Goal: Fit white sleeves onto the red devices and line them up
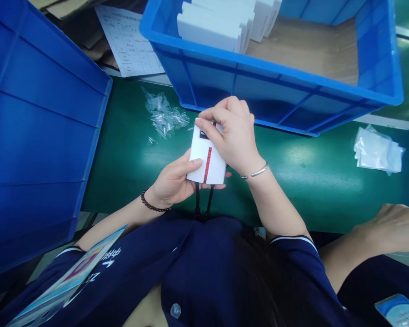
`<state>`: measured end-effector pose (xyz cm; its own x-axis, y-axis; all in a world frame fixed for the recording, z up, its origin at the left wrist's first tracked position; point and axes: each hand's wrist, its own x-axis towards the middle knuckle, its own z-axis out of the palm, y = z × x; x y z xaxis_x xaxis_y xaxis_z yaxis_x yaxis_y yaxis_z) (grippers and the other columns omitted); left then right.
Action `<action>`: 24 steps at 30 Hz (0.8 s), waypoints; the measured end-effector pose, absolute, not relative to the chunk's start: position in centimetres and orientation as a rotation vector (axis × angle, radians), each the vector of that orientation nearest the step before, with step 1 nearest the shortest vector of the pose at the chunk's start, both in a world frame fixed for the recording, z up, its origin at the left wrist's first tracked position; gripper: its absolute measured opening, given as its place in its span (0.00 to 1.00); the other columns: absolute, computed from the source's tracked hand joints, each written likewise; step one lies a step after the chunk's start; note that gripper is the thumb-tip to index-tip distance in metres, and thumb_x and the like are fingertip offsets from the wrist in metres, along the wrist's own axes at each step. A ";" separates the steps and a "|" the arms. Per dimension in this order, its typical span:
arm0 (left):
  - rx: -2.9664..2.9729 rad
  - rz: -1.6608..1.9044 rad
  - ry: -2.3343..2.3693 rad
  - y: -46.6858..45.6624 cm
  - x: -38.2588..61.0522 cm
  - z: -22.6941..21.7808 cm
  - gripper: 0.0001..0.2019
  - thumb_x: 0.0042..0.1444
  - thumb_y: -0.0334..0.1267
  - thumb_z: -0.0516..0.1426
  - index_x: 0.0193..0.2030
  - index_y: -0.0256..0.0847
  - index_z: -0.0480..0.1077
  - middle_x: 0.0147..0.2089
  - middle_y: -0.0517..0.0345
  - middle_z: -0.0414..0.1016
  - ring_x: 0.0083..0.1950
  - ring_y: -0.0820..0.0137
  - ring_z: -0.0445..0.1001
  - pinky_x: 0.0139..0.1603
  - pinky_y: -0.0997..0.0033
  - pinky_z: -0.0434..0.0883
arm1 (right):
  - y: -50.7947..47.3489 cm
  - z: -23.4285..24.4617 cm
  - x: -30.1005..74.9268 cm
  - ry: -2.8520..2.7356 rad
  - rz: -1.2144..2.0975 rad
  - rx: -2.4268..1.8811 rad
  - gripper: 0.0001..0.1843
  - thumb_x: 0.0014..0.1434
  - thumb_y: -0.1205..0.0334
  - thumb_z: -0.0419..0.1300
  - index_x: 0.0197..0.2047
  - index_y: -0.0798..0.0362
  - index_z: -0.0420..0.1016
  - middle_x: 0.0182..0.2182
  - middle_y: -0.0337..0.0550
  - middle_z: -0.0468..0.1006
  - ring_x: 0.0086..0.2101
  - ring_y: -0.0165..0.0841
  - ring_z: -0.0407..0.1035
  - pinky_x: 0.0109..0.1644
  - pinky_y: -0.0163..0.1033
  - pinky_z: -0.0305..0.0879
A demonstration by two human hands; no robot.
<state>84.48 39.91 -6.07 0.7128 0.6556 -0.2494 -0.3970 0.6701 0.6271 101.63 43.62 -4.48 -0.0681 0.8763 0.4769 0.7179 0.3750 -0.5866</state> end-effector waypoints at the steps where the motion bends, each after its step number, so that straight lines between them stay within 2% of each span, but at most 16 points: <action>1: 0.584 0.624 0.487 39.8 84.5 -6.1 0.26 0.63 0.38 0.60 0.66 0.44 0.59 0.57 0.45 0.75 0.56 0.45 0.78 0.55 0.33 0.75 | 43.5 -4.5 101.6 -1.816 0.241 -1.395 0.22 0.67 0.40 0.56 0.40 0.49 0.80 0.37 0.45 0.73 0.45 0.42 0.68 0.54 0.56 0.66; 8: 0.608 0.630 0.492 39.7 84.5 -5.9 0.28 0.61 0.38 0.61 0.66 0.44 0.58 0.58 0.44 0.74 0.57 0.45 0.77 0.55 0.33 0.75 | 43.3 -4.7 101.6 -1.776 0.260 -1.363 0.21 0.67 0.40 0.55 0.42 0.46 0.80 0.38 0.45 0.73 0.46 0.43 0.69 0.54 0.55 0.67; 12: 0.658 0.649 0.542 39.6 84.5 -6.0 0.29 0.60 0.39 0.61 0.66 0.41 0.57 0.54 0.45 0.75 0.51 0.50 0.80 0.52 0.38 0.77 | 43.0 -4.6 101.2 -1.767 0.274 -1.344 0.21 0.68 0.40 0.54 0.42 0.46 0.79 0.39 0.45 0.73 0.48 0.43 0.69 0.57 0.57 0.65; 14: 0.692 0.668 0.572 39.5 84.5 -6.2 0.28 0.60 0.40 0.61 0.65 0.40 0.58 0.54 0.45 0.76 0.50 0.52 0.80 0.51 0.41 0.78 | 42.9 -4.7 101.1 -1.740 0.295 -1.333 0.22 0.68 0.40 0.53 0.44 0.47 0.78 0.41 0.47 0.73 0.49 0.43 0.69 0.59 0.56 0.65; 16: 0.714 0.693 0.581 39.5 84.4 -6.4 0.27 0.60 0.41 0.62 0.63 0.41 0.59 0.56 0.45 0.75 0.52 0.52 0.79 0.53 0.43 0.78 | 42.6 -4.8 101.1 -1.669 0.357 -1.304 0.23 0.68 0.38 0.53 0.50 0.47 0.75 0.46 0.48 0.74 0.51 0.42 0.69 0.58 0.54 0.67; 18: 0.721 0.714 0.558 39.5 84.2 -6.5 0.26 0.61 0.41 0.62 0.62 0.42 0.60 0.59 0.46 0.74 0.57 0.51 0.77 0.56 0.44 0.76 | 42.2 -5.0 101.4 -1.555 0.499 -1.278 0.26 0.67 0.36 0.53 0.54 0.47 0.72 0.48 0.48 0.75 0.48 0.39 0.71 0.53 0.49 0.72; 19: 0.724 0.715 0.536 39.4 84.1 -6.6 0.25 0.61 0.42 0.62 0.63 0.43 0.61 0.60 0.47 0.73 0.58 0.51 0.76 0.58 0.44 0.75 | 41.9 -5.1 101.7 -1.502 0.588 -1.272 0.26 0.67 0.36 0.54 0.54 0.48 0.72 0.46 0.47 0.77 0.44 0.37 0.73 0.48 0.46 0.73; 22: 0.797 0.744 0.461 39.2 83.5 -7.4 0.24 0.63 0.42 0.61 0.64 0.46 0.61 0.62 0.48 0.73 0.62 0.52 0.74 0.62 0.45 0.72 | 40.7 -5.1 102.2 -1.425 0.804 -1.243 0.21 0.66 0.40 0.57 0.45 0.50 0.75 0.34 0.40 0.78 0.32 0.32 0.71 0.34 0.38 0.70; 24: 0.938 0.808 0.430 39.2 82.9 -8.3 0.23 0.64 0.42 0.60 0.64 0.47 0.63 0.63 0.50 0.72 0.63 0.55 0.73 0.63 0.49 0.71 | 39.8 -4.7 102.3 -1.457 0.812 -1.175 0.17 0.67 0.44 0.58 0.43 0.50 0.75 0.34 0.39 0.78 0.31 0.31 0.71 0.34 0.38 0.69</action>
<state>82.93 39.17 -8.31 0.6376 0.7703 0.0108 -0.4216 0.3372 0.8417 102.33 39.82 -4.75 0.0297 0.9521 0.3043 0.2422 0.2885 -0.9263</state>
